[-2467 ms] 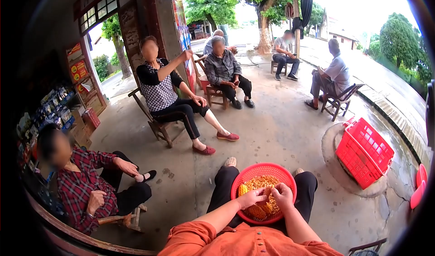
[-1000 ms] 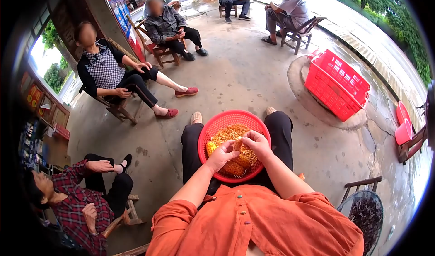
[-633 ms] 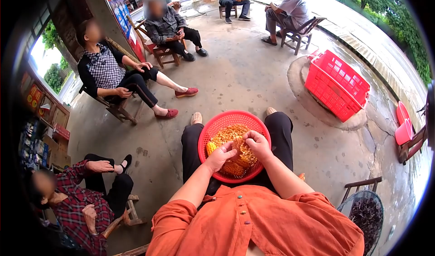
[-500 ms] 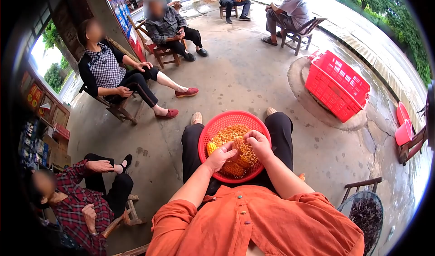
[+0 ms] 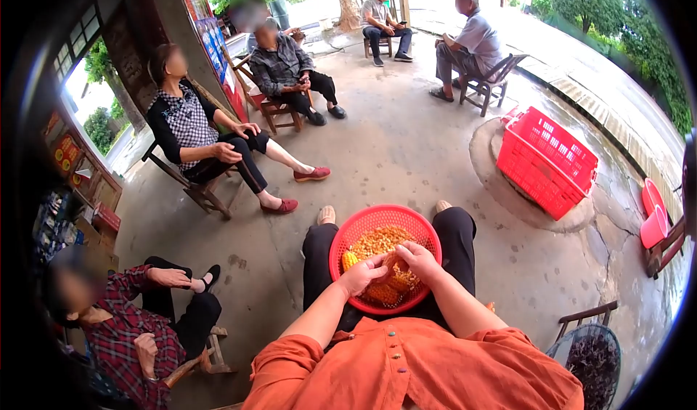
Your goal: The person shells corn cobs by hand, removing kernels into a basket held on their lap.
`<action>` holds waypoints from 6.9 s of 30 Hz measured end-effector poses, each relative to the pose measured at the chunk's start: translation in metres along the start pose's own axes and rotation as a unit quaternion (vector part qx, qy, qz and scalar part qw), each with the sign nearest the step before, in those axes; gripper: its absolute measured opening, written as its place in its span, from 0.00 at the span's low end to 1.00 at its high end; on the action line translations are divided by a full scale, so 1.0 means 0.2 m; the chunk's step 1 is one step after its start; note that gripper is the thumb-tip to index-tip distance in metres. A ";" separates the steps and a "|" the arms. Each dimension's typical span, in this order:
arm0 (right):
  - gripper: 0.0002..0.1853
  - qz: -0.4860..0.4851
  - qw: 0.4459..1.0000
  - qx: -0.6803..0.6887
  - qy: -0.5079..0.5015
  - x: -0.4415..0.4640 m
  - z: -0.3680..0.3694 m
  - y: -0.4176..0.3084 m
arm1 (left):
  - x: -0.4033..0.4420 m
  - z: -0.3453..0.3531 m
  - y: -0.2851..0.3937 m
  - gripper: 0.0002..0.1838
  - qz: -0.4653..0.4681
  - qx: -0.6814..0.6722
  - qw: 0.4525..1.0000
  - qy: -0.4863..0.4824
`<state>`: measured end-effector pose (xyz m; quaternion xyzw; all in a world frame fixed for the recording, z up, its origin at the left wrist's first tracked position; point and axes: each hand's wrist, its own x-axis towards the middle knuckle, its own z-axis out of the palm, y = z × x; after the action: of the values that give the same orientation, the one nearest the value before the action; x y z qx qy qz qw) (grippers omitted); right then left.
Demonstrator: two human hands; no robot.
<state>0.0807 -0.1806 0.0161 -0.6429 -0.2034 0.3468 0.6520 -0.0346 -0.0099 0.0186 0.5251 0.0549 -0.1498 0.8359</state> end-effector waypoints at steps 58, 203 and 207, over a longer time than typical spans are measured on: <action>0.24 0.401 0.806 0.048 0.432 -1.16 -1.09 1.53 | 0.01 0.03 0.05 0.17 -0.008 -0.032 0.997 0.070; 0.09 -0.110 0.984 -0.112 -0.088 0.19 0.05 -0.15 | -0.03 -0.12 0.12 0.20 0.125 0.108 0.974 0.156; 0.08 -0.146 0.967 -0.204 -0.052 0.17 0.07 -0.18 | -0.03 -0.11 0.12 0.21 0.138 0.133 0.969 0.158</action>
<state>0.1002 -0.1453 0.0458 -0.7068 -0.3953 0.2315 0.5390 -0.0311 0.0201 0.0302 0.6513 0.0926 0.0462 0.7517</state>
